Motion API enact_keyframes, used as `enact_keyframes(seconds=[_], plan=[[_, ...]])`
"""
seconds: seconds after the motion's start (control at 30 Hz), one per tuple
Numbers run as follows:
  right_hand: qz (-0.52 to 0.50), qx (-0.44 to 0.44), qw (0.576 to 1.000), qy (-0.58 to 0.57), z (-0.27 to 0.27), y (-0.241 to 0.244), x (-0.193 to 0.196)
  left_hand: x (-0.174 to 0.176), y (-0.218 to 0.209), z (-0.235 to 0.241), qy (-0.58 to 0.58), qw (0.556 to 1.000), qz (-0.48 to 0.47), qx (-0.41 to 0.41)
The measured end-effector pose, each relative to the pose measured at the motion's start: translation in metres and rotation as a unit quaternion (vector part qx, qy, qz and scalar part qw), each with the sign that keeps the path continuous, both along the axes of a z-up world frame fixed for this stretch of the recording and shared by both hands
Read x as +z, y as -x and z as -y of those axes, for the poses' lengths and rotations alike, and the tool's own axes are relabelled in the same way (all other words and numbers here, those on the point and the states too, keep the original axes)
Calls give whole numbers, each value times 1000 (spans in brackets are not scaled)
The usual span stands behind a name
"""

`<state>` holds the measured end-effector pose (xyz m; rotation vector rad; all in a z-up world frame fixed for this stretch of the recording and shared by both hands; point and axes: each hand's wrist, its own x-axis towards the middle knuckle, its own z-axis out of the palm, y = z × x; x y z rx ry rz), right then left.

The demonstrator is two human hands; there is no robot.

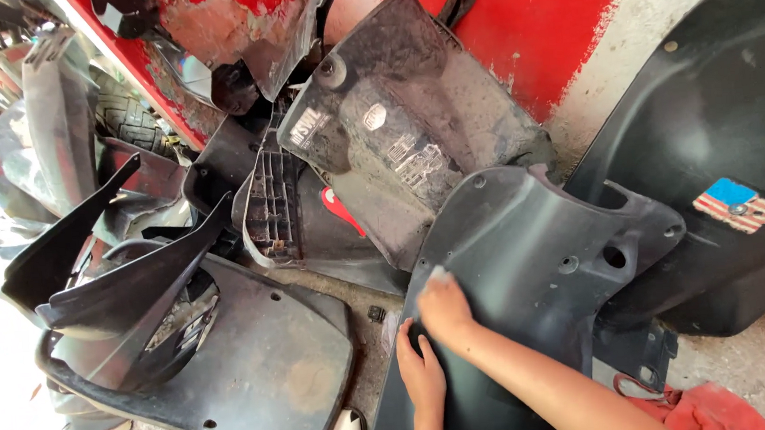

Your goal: The person sands a black plastic car part using a sanding block. They hold the part steady with one hand while moving the sanding block across the surface with the other hand.

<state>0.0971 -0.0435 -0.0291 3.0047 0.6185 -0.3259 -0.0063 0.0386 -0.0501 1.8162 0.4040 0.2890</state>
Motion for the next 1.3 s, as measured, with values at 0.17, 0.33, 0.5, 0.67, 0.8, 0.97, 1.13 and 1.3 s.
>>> enact_keyframes(seconds=[0.17, 0.33, 0.5, 0.67, 0.8, 0.97, 1.13, 1.3], plan=[[159, 8, 983, -92, -5, 5, -2, -2, 2, -1, -57, 998, 25, 1], [74, 18, 989, -128, 6, -10, 6, 3, 2, 0, -25, 1000, -4, 4], [97, 7, 973, -209, 2, 1, 19, 2, 4, 1, -41, 999, -3, 2], [63, 10, 990, -130, 5, -15, 25, 0, 5, 1, -37, 999, 17, 1], [34, -33, 989, -139, -6, -2, 27, 15, 9, 2, -11, 1000, -10, 8], [81, 69, 981, -161, 3, -13, 1, 15, 10, 2, 30, 999, 37, 16], [91, 49, 982, -161, -5, 1, -27, 25, 11, 1, 80, 997, 7, 15], [199, 149, 956, -152, -3, -4, -28, 3, 16, 5, 92, 993, 55, 54]])
